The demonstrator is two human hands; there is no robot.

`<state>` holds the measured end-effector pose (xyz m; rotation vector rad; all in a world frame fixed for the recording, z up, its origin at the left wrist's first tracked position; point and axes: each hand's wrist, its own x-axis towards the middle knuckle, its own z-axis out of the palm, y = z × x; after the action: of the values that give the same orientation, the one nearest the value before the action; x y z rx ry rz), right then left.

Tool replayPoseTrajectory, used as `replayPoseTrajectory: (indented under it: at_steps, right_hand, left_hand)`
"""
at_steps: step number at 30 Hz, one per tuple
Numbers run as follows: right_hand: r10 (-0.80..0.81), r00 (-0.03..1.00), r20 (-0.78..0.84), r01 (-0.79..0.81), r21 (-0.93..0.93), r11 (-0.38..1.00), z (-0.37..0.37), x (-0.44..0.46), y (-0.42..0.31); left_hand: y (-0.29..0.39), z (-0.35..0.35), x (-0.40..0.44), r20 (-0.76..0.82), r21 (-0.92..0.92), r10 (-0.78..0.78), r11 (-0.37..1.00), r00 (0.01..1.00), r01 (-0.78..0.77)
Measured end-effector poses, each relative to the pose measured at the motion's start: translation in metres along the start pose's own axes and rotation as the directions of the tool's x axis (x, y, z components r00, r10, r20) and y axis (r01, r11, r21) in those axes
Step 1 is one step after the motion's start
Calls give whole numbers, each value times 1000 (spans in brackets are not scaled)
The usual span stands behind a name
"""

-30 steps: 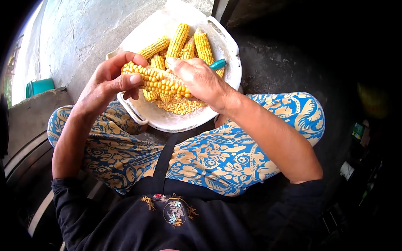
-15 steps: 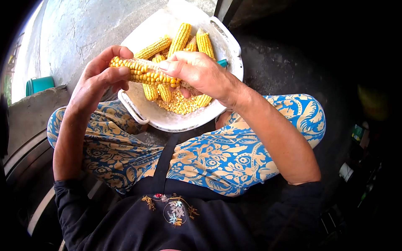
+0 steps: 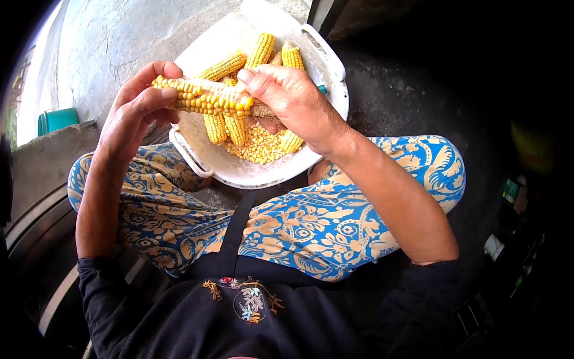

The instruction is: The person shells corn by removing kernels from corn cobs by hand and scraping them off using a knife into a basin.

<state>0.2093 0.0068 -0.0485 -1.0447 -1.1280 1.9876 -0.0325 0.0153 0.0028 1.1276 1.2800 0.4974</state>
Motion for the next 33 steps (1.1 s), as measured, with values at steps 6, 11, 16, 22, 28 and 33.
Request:
replayPoseTrajectory:
  at_steps: [6, 11, 16, 22, 28, 33]
  right_hand:
    - [29, 992, 125, -36, 51, 998, -3, -4, -14]
    - [32, 996, 89, -32, 3, 999, -1, -5, -7]
    - [18, 997, 74, -20, 16, 1000, 1, -6, -5]
    - [21, 996, 84, -20, -13, 1000, 2, -4, -13]
    - [-49, 991, 128, 98, -409, 907, 10, -1, -1]
    - [9, 990, 141, 45, -376, 926, 9, -1, -4]
  left_hand:
    - [0, 2, 0, -105, -69, 37, 997, 994, -44]
    - [2, 5, -1, -129, -39, 19, 999, 991, -24]
    - [1, 2, -1, -115, -35, 30, 999, 993, -35]
    - [-1, 3, -1, -47, -33, 50, 998, 998, -52]
    - [-9, 19, 0, 189, -9, 23, 1000, 982, -21]
    - [-10, 22, 2, 233, -54, 5, 999, 972, 8]
